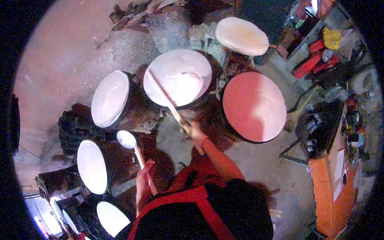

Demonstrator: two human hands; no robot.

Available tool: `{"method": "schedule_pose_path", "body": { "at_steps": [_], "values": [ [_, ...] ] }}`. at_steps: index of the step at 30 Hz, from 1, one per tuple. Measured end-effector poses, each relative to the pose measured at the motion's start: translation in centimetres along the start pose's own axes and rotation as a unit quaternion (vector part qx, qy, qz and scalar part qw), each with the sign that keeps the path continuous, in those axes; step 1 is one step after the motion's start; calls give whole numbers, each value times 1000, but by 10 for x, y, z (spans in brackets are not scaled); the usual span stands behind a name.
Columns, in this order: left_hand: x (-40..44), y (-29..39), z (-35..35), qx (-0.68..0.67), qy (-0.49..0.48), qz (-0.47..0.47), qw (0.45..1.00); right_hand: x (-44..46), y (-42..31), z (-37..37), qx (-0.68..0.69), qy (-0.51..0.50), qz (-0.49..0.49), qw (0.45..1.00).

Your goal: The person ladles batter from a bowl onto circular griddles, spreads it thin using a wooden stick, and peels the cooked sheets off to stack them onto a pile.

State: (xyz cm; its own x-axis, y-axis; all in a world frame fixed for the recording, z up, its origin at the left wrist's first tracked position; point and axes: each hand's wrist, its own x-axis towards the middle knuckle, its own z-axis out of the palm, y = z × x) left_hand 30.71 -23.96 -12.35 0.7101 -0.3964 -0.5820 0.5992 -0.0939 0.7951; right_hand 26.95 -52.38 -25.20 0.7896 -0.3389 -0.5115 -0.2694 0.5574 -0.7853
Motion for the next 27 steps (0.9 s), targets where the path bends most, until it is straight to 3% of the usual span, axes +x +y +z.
{"method": "schedule_pose_path", "body": {
  "at_steps": [2, 5, 6, 9, 11, 13, 14, 16, 17, 19, 20, 22, 24, 25, 27],
  "values": [
    [-7, 7, 26, -3, 21, -12, 1000, 14, 37, -61, -20, 46, -64, 997],
    [-11, 13, 56, 8, 56, -46, 997, -6, -19, -100, 21, 126, -31, 991],
    [-10, 11, 63, 1, 51, -50, 997, 17, -15, -127, -15, 88, -86, 992],
    [-9, 7, 80, -26, 43, -45, 998, 22, -74, -108, 179, 59, -49, 981],
    [-11, 12, 93, -16, 33, -43, 998, 47, -69, -88, 136, 48, -91, 985],
    [-9, 14, 100, 2, 27, -19, 999, 66, -59, -70, -2, 11, -98, 995],
    [-10, 20, 103, 9, 22, -16, 1000, 64, -54, -72, -86, 16, -162, 983],
    [-12, 29, 104, 10, 9, -9, 1000, 36, -54, -76, -76, 45, -182, 979],
    [-12, 34, 103, 11, 15, -28, 999, 6, -73, -77, 16, 68, -143, 987],
    [-4, 31, 94, 30, 17, -40, 999, 38, -18, -95, 180, 182, -314, 914],
    [-6, 37, 99, 76, 18, -30, 997, 41, -5, -101, 165, 165, -265, 936],
    [5, 31, 86, -6, -40, -46, 998, 22, -16, -85, 80, 129, -235, 960],
    [7, 33, 83, -37, -59, -68, 995, 15, -36, -82, 59, 81, -295, 950],
    [9, 34, 85, -33, -57, -68, 996, 40, -21, -97, 119, 25, -375, 919],
    [16, 38, 84, -17, -63, -65, 996, 36, -43, -97, 16, 165, -313, 935]
  ]
}}
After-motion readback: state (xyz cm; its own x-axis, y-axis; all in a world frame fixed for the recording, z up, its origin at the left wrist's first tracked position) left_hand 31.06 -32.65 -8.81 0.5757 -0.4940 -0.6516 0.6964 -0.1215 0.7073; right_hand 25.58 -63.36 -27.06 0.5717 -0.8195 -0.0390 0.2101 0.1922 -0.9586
